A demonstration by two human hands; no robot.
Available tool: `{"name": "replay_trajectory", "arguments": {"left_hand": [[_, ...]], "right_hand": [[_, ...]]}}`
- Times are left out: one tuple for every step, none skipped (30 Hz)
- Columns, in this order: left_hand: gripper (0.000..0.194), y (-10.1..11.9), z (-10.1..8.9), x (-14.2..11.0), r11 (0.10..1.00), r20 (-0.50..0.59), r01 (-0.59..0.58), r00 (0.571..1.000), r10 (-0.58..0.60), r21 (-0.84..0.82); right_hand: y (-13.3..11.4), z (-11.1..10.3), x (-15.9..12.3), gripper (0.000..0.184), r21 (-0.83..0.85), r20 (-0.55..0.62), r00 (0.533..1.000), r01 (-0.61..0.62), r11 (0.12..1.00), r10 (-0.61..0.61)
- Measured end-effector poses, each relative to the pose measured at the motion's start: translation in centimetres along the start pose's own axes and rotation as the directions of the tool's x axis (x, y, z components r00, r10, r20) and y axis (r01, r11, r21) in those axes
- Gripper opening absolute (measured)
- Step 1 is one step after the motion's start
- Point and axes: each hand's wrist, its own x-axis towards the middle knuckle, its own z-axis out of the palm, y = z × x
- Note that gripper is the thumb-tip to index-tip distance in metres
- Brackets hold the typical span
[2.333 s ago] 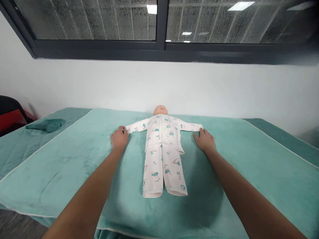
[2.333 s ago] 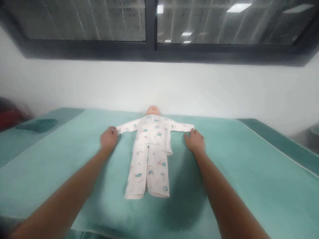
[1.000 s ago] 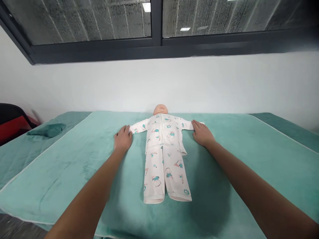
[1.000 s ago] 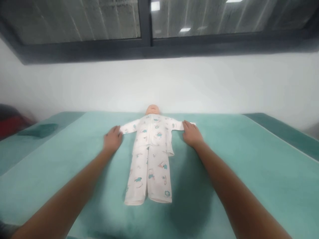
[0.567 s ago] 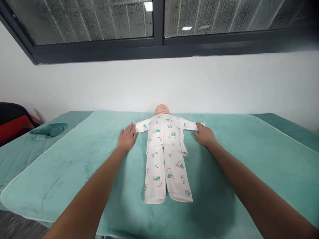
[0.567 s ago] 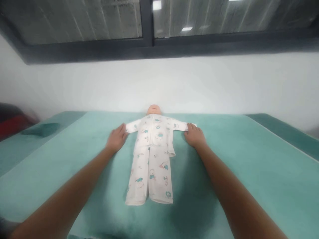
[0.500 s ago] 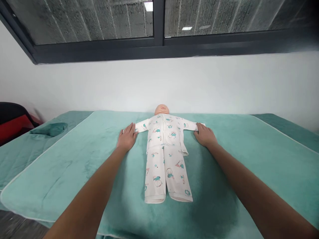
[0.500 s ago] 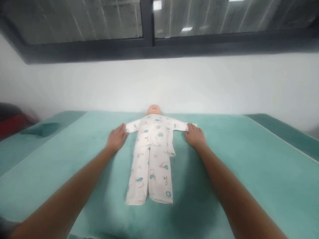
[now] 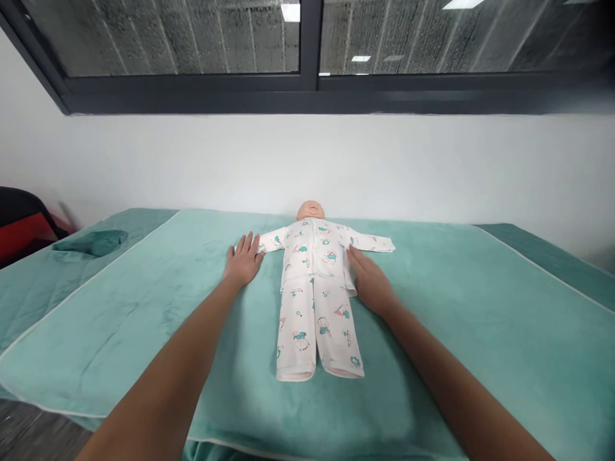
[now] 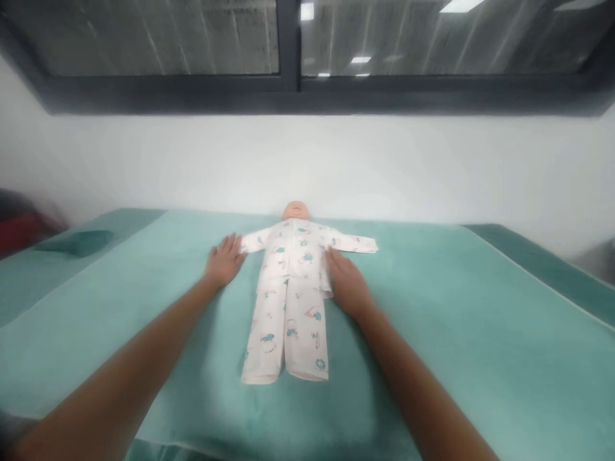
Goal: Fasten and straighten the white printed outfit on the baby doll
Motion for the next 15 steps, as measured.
{"name": "replay_trajectory", "arguments": {"left_hand": [[0.062,0.1,-0.1,-0.1,1.000,-0.016,-0.004,1.000,0.004,0.003],[0.061,0.2,-0.2,-0.3,1.000,-0.037,-0.006,0.999,0.006,0.004],[0.060,0.3,-0.4,-0.5,1.000,-0.063,-0.008,0.998,0.008,0.003],[0.058,0.5,-0.6,-0.7,1.000,-0.092,-0.014,0.996,0.014,0.000],[0.057,0.8,-0.9,-1.0,1.000,-0.122,-0.028,0.992,0.027,-0.004],[0.056,1.2,-1.2,-1.4,0.999,-0.150,-0.048,0.988,0.047,-0.009],[0.055,1.6,-1.5,-1.8,0.997,-0.169,-0.074,0.983,0.071,-0.014],[0.054,2.1,-1.8,-2.3,0.995,-0.177,-0.100,0.980,0.095,-0.022],[0.053,2.6,-2.1,-2.9,0.992,-0.173,-0.125,0.978,0.118,-0.032],[0.053,3.3,-2.4,-3.6,0.988,-0.161,-0.147,0.977,0.138,-0.046],[0.054,4.0,-2.7,-4.4,0.984,-0.144,-0.168,0.977,0.157,-0.066],[0.056,4.7,-2.9,-5.2,0.976,-0.127,-0.195,0.975,0.183,-0.093],[0.059,5.4,-3.1,-6.1,0.966,-0.115,-0.226,0.970,0.212,-0.127],[0.062,6.1,-3.3,-6.9,0.951,-0.107,-0.261,0.963,0.246,-0.167],[0.064,6.7,-3.5,-7.7,0.934,-0.105,-0.291,0.956,0.275,-0.208]], "right_hand": [[-0.9,0.0,-0.4,0.066,0.027,0.043,0.999,0.016,0.999,-0.017],[-1.6,0.0,-0.8,0.068,0.045,0.088,0.996,0.010,0.999,-0.014],[-2.2,0.1,-1.3,0.069,0.052,0.127,0.992,-0.011,0.999,0.005],[-2.7,0.1,-1.7,0.070,0.050,0.157,0.987,-0.038,0.998,0.030],[-3.0,0.1,-2.1,0.070,0.044,0.180,0.982,-0.060,0.997,0.051],[-3.2,0.1,-2.5,0.069,0.035,0.196,0.978,-0.075,0.997,0.067],[-3.4,0.1,-2.8,0.069,0.025,0.206,0.976,-0.083,0.996,0.076],[-3.6,0.0,-3.0,0.068,0.018,0.209,0.975,-0.088,0.996,0.082],[-3.8,-0.1,-3.2,0.066,0.014,0.208,0.974,-0.092,0.996,0.087],[-4.1,-0.2,-3.4,0.065,0.013,0.202,0.975,-0.101,0.995,0.096],[-4.3,-0.3,-3.5,0.062,0.015,0.194,0.975,-0.112,0.994,0.107],[-4.6,-0.5,-3.6,0.059,0.021,0.184,0.976,-0.126,0.992,0.120],[-4.9,-0.6,-3.7,0.056,0.030,0.171,0.976,-0.140,0.990,0.133],[-5.2,-0.8,-3.8,0.054,0.040,0.156,0.977,-0.156,0.987,0.148],[-5.4,-0.9,-3.9,0.051,0.052,0.140,0.977,-0.169,0.984,0.160]]}}
